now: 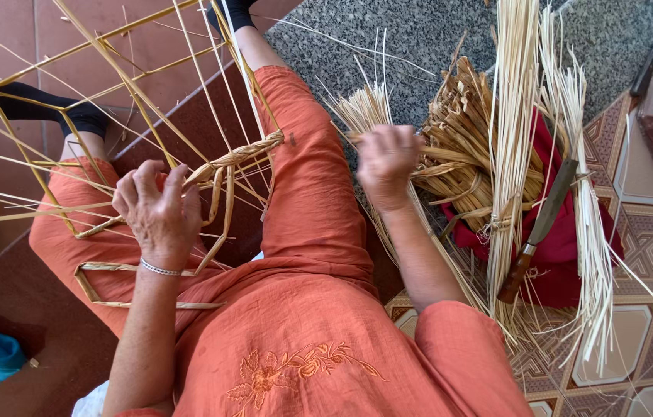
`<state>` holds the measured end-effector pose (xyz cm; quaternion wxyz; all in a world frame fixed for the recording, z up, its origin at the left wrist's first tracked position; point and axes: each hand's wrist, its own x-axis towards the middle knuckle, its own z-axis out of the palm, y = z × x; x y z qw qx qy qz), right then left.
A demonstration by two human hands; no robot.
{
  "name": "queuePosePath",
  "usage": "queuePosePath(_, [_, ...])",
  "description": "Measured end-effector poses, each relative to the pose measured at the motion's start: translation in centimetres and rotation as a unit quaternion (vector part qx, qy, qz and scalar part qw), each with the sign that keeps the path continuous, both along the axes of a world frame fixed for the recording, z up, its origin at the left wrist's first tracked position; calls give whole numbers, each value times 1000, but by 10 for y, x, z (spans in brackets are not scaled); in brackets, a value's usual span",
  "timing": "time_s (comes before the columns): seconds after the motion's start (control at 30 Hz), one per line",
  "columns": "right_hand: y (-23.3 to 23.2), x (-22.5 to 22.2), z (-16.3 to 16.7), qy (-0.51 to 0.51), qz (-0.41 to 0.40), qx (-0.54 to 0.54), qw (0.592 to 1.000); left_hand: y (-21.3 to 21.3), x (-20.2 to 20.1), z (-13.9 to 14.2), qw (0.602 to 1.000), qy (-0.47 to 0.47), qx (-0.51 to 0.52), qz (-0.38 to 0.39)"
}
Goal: The person weaves dried plant fibers around a rectangular frame held between their legs. They interlace the fibers by hand to form a braided pattern along the frame's edge.
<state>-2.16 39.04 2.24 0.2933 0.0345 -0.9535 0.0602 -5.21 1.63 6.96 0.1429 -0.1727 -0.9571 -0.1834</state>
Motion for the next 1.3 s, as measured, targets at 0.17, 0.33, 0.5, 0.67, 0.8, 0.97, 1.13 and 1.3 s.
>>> queuePosePath(0.17, [-138,-29,42,-35,215,-166,962,21,17,25,991,-5,132,-19])
queuePosePath(0.33, [-223,-30,74,-104,331,-376,859,15,35,12,680,-294,632,227])
queuePosePath(0.5, [-207,-40,58,-170,428,-333,823,-92,36,-9,542,-132,799,225])
queuePosePath(0.67, [-156,-77,28,-334,212,-471,788,-274,61,34,661,30,644,383])
queuePosePath(0.8, [-152,-94,13,-264,267,-364,853,-308,86,70,756,-277,-82,587])
queuePosePath(0.97, [-182,-98,0,-280,255,-281,882,-202,52,56,932,-45,-150,326])
queuePosePath(1.13, [-191,-96,-2,-275,289,-339,852,-75,8,15,970,-136,197,45])
queuePosePath(1.3, [-181,-92,7,-265,291,-346,852,-23,-24,-24,945,-154,281,65])
